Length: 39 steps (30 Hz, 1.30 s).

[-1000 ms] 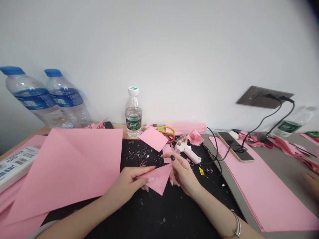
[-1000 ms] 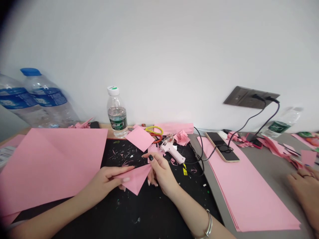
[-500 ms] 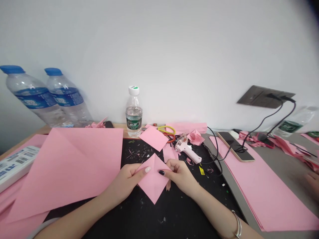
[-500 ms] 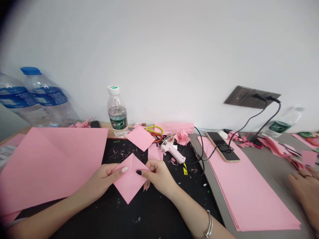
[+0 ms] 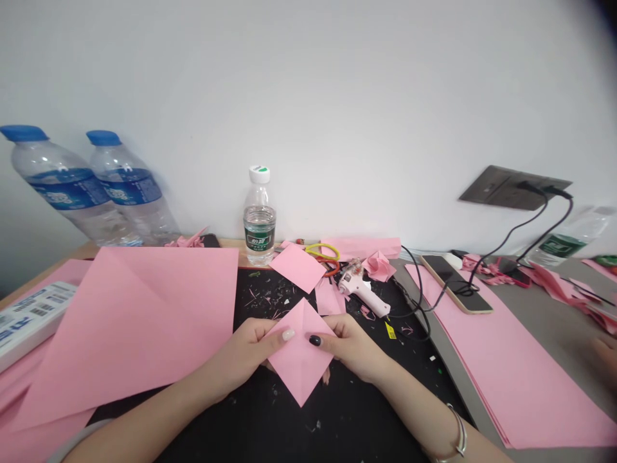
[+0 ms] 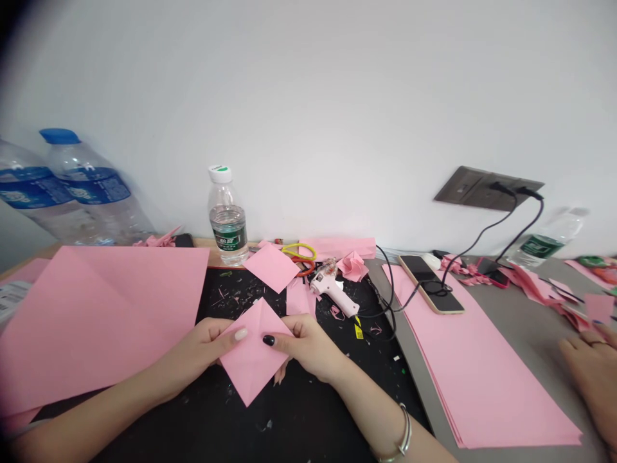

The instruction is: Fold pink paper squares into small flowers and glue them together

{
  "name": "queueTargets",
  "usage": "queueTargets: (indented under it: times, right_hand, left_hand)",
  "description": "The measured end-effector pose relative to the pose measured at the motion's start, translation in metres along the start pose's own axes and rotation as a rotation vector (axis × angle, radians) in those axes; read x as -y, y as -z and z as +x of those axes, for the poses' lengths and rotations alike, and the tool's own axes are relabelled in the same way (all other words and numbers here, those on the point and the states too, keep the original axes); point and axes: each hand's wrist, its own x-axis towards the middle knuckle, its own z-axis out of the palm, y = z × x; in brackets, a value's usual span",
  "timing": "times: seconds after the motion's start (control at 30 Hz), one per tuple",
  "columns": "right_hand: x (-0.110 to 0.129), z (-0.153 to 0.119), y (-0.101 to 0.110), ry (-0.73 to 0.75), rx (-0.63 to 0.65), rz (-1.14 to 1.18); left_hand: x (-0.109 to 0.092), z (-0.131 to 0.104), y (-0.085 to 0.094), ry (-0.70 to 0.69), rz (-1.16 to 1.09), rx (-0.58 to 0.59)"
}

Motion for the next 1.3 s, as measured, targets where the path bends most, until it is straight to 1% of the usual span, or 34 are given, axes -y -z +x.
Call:
queueTargets:
  times: [0.23, 0.43, 0.5, 0.63, 0.73, 0.87, 1.07, 1.13, 1.2, 1.3]
  right_hand:
    - [-0.0005, -0.0008, 0.0012, 0.005, 0.006, 0.026]
    - [0.0006, -0.0002, -0.0003, 0.013, -0.023, 0.082]
    - [0.0003, 0.0014, 0.0005, 0.034, -0.064, 0.091]
    - [-0.0014, 0.0046, 0.0038, 0.106, -0.175, 0.088]
    - [-0.0014, 0.0052, 0.0041, 0.131, -0.199, 0.066]
    - [-0.0005, 0.0047, 0.0018, 0.116, -0.22, 0.027]
    - [-0.0019, 0.006, 0.0015, 0.078, -0.235, -0.003]
    - [-0.0017, 0.0066, 0.0022, 0.08, -0.263, -0.031]
    - [-0.001, 0.0063, 0.0029, 0.098, -0.307, -0.086]
    - [0.0, 0.0042, 0.0024, 0.12, -0.391, -0.259]
  left_hand:
    - [0.001, -0.0004, 0.0014, 0.013, -0.062, 0.016]
    - [0.0023, 0.0006, 0.0009, 0.028, -0.13, 0.023]
    - [0.0028, 0.001, 0.0008, 0.024, -0.15, -0.002]
    - [0.0039, 0.0011, 0.0008, 0.01, -0.165, -0.098]
    - [0.0052, 0.0012, 0.001, 0.012, -0.129, -0.132]
    - [0.0067, 0.0018, 0.001, 0.032, -0.098, -0.099]
    - [0.0048, 0.0014, -0.0002, 0.033, -0.16, -0.017]
    - [0.0041, 0.0017, -0.0004, 0.036, -0.138, -0.042]
    - [0.0044, 0.0024, -0.0003, 0.03, -0.081, -0.107]
    - [0.0068, 0.0034, 0.0004, 0.007, 0.021, -0.211]
